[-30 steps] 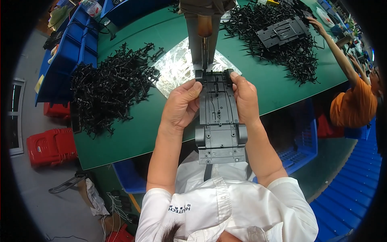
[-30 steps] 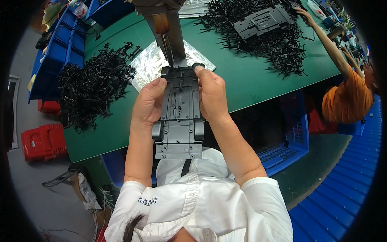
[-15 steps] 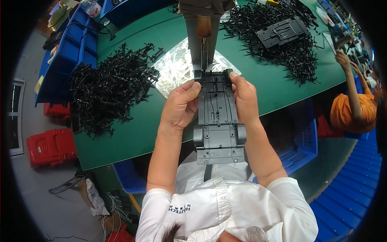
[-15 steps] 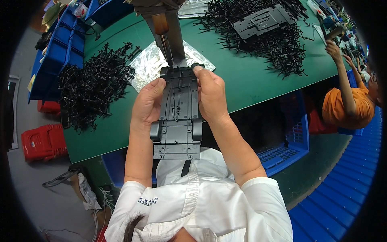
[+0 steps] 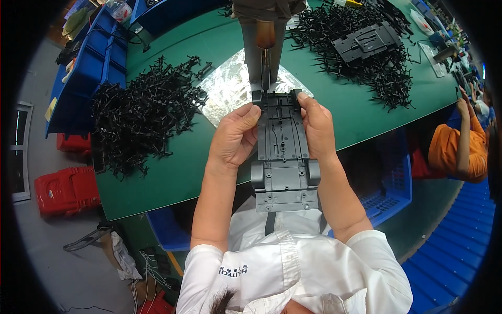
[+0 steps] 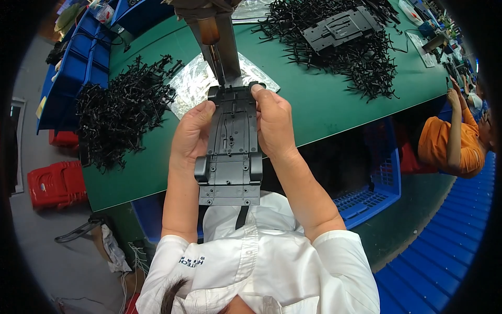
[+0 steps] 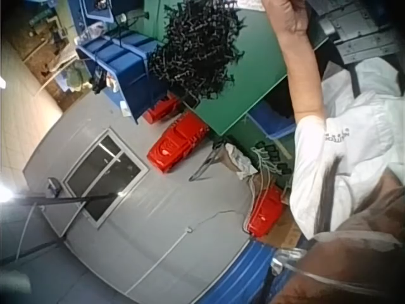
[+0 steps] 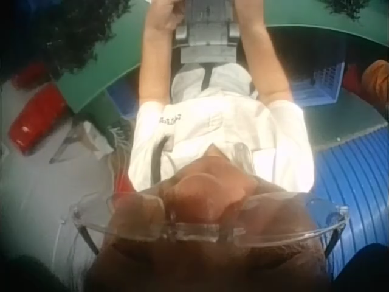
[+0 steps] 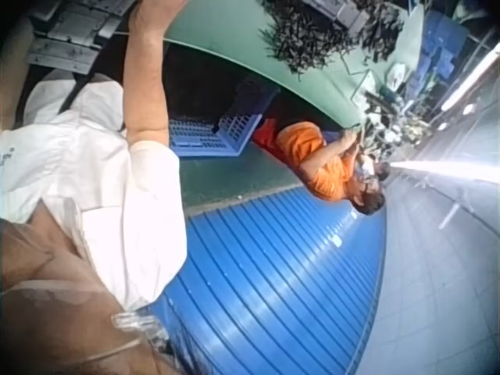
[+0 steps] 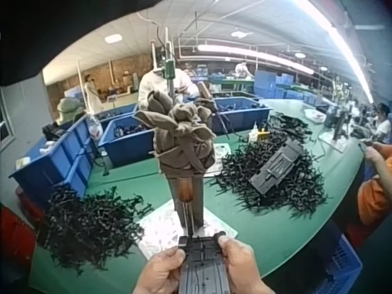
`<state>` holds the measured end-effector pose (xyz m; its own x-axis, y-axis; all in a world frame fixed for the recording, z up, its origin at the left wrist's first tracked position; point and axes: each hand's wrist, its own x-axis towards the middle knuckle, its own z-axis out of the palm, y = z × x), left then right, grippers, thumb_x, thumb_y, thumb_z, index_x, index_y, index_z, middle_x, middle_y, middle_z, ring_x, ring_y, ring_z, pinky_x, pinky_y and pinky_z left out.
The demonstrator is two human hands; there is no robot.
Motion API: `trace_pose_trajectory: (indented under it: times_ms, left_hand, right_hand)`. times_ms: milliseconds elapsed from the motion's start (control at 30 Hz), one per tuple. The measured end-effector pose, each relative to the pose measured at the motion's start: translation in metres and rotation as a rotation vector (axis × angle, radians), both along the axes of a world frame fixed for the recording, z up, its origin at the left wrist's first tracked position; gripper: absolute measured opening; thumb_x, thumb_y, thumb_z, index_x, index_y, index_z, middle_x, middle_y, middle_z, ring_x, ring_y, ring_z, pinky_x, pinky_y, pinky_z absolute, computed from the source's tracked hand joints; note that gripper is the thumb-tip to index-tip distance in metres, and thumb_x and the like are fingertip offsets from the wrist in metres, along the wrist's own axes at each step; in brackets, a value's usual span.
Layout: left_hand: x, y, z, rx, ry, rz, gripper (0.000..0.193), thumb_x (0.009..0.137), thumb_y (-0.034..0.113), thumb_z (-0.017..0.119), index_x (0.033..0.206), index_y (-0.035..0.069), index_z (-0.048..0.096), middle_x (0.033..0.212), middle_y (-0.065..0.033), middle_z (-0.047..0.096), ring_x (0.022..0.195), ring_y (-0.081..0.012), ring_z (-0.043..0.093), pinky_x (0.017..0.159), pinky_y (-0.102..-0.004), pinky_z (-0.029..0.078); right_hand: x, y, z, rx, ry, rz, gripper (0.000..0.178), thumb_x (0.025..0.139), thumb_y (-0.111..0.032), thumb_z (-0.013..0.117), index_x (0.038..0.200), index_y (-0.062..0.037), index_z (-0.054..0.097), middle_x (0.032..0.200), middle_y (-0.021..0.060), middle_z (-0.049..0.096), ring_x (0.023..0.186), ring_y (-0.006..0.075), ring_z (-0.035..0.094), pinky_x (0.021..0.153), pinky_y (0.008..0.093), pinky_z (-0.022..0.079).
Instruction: Assembling a toy truck chassis by securing plastic components using a heat-sealing machine.
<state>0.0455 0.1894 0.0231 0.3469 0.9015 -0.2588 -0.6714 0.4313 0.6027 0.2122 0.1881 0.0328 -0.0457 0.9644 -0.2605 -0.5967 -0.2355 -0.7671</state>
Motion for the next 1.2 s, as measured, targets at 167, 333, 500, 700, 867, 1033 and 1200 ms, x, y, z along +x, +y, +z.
trace_pose_trajectory:
  times_ms: [167,333,500,700,867,1033,1200]
  left_hand:
    - [0.001,0.001,0.002,0.006,-0.005,-0.017,0.026,0.088,0.012,0.058,0.107,-0.006,0.056,0.095,-0.0084,0.063,0.082,-0.0119,0.062,0.075,-0.0239,0.053]
    - [0.001,0.002,0.001,0.011,0.008,0.002,0.026,0.087,0.012,0.058,0.106,-0.007,0.056,0.095,-0.0089,0.064,0.080,-0.0119,0.062,0.074,-0.0236,0.053]
    - [0.001,0.002,0.001,0.020,-0.001,0.003,0.026,0.087,0.012,0.058,0.106,-0.006,0.056,0.095,-0.0087,0.064,0.080,-0.0120,0.063,0.073,-0.0237,0.053]
    - [0.002,0.002,0.001,0.032,0.009,0.017,0.026,0.087,0.011,0.058,0.107,-0.006,0.056,0.095,-0.0084,0.064,0.080,-0.0119,0.063,0.073,-0.0234,0.053]
    - [0.001,0.002,-0.003,0.033,0.014,0.020,0.028,0.087,0.010,0.059,0.109,-0.006,0.055,0.096,-0.0089,0.064,0.082,-0.0127,0.063,0.075,-0.0243,0.053]
    - [0.000,-0.002,-0.005,0.085,0.004,-0.028,0.034,0.085,0.008,0.060,0.116,-0.005,0.053,0.102,-0.0102,0.063,0.089,-0.0158,0.062,0.080,-0.0276,0.052]
    - [0.000,-0.007,-0.003,0.124,0.038,-0.039,0.037,0.085,0.008,0.061,0.119,-0.004,0.052,0.104,-0.0099,0.062,0.091,-0.0156,0.061,0.082,-0.0280,0.051]
  right_hand:
    - [0.000,0.001,0.000,0.003,-0.007,-0.006,0.030,0.091,-0.023,0.048,0.100,0.0055,0.052,0.084,0.0104,0.062,0.065,0.0115,0.060,0.056,0.0230,0.051]
    - [-0.009,0.000,0.013,-0.055,0.017,-0.091,0.020,0.088,-0.021,0.052,0.074,-0.0064,0.051,0.063,-0.0023,0.050,0.052,0.0029,0.045,0.047,0.0186,0.038]
    - [0.001,0.002,0.002,0.005,-0.051,-0.019,0.026,0.090,-0.023,0.051,0.094,0.0018,0.055,0.076,0.0049,0.060,0.060,0.0071,0.056,0.051,0.0195,0.047]
    - [0.000,0.003,-0.002,-0.019,-0.028,-0.030,0.025,0.089,-0.023,0.051,0.093,0.0017,0.055,0.076,0.0051,0.060,0.060,0.0074,0.056,0.051,0.0198,0.047]
    - [-0.002,0.001,-0.002,-0.024,0.025,-0.020,0.024,0.089,-0.021,0.049,0.093,0.0027,0.054,0.077,0.0072,0.061,0.062,0.0100,0.058,0.053,0.0222,0.050]
    - [-0.006,-0.005,-0.005,-0.047,0.040,-0.047,0.016,0.087,-0.018,0.049,0.078,-0.0052,0.053,0.066,-0.0004,0.053,0.052,0.0041,0.046,0.045,0.0182,0.037]
    - [-0.001,-0.007,-0.014,0.012,0.035,-0.033,0.015,0.087,-0.017,0.050,0.090,-0.0028,0.054,0.069,-0.0012,0.052,0.055,0.0037,0.047,0.046,0.0173,0.038]
